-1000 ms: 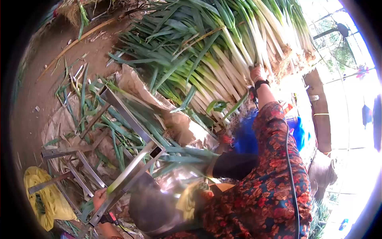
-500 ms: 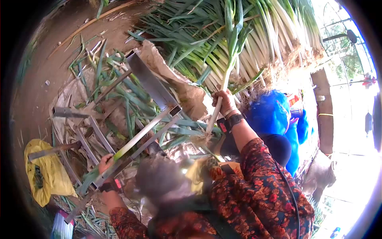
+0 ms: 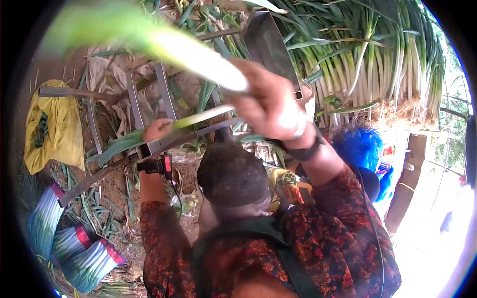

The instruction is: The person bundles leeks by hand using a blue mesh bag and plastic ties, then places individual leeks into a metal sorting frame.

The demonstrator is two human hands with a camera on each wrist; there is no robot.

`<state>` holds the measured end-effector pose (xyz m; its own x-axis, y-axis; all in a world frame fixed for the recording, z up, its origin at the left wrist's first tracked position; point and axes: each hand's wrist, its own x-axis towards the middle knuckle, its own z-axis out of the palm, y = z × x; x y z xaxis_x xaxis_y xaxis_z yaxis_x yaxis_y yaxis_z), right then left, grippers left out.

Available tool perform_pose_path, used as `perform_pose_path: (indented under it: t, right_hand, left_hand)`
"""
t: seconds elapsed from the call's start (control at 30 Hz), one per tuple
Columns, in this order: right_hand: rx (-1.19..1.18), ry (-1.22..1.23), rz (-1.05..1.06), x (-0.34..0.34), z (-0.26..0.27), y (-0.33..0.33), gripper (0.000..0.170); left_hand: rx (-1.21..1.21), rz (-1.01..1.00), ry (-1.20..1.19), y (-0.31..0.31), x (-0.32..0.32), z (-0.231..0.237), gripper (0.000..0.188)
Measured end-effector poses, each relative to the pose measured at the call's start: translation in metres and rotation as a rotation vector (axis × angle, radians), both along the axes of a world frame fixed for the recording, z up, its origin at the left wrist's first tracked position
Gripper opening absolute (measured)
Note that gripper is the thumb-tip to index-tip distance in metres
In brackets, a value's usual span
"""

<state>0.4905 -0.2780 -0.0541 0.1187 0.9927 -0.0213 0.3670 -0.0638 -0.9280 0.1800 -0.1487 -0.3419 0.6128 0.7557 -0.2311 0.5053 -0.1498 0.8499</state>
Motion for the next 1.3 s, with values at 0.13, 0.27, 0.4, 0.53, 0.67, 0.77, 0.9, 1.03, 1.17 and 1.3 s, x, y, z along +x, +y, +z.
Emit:
perform_pose_path:
  t: [0.13,0.27,0.4,0.53,0.67,0.77,0.9,1.03,1.17,1.3]
  right_hand:
    - [0.346,-0.484,0.208,-0.052,-0.059,0.065,0.049]
    - [-0.023,-0.729,0.24,-0.06,-0.157,0.091,0.038]
    - [-0.377,-0.721,0.282,-0.008,-0.24,0.048,0.04]
    - [-0.537,-0.679,0.376,-0.002,-0.215,0.056,0.041]
    - [-0.353,-0.705,0.32,0.001,-0.224,0.04,0.043]
    - [-0.058,-0.574,0.225,0.008,-0.229,0.019,0.044]
    - [0.345,-0.596,0.233,0.039,-0.218,-0.053,0.035]
    - [-0.51,-0.779,0.544,0.135,-0.226,-0.142,0.011]
    - [-0.501,-1.155,-0.478,0.342,-0.258,-0.176,0.01]
    - [-0.477,-0.89,-1.186,0.461,-0.243,-0.154,0.055]
  left_hand:
    - [0.082,0.058,0.098,-0.006,0.009,0.026,0.029]
    - [0.091,0.088,0.076,-0.011,0.012,0.029,0.028]
    - [0.059,0.07,0.033,-0.008,0.001,0.023,0.025]
    - [0.527,0.041,0.233,-0.022,0.018,0.057,0.029]
    - [1.078,-0.105,0.42,-0.013,0.047,0.07,0.029]
    - [0.787,-0.138,0.427,-0.003,0.033,0.042,0.028]
    - [0.53,-0.124,0.193,0.001,0.018,0.026,0.024]
    - [0.453,-0.061,0.139,0.005,0.015,0.019,0.019]
    - [0.424,-0.019,0.092,0.005,0.015,0.014,0.014]
    - [0.447,-0.033,0.152,0.007,0.014,0.015,0.012]
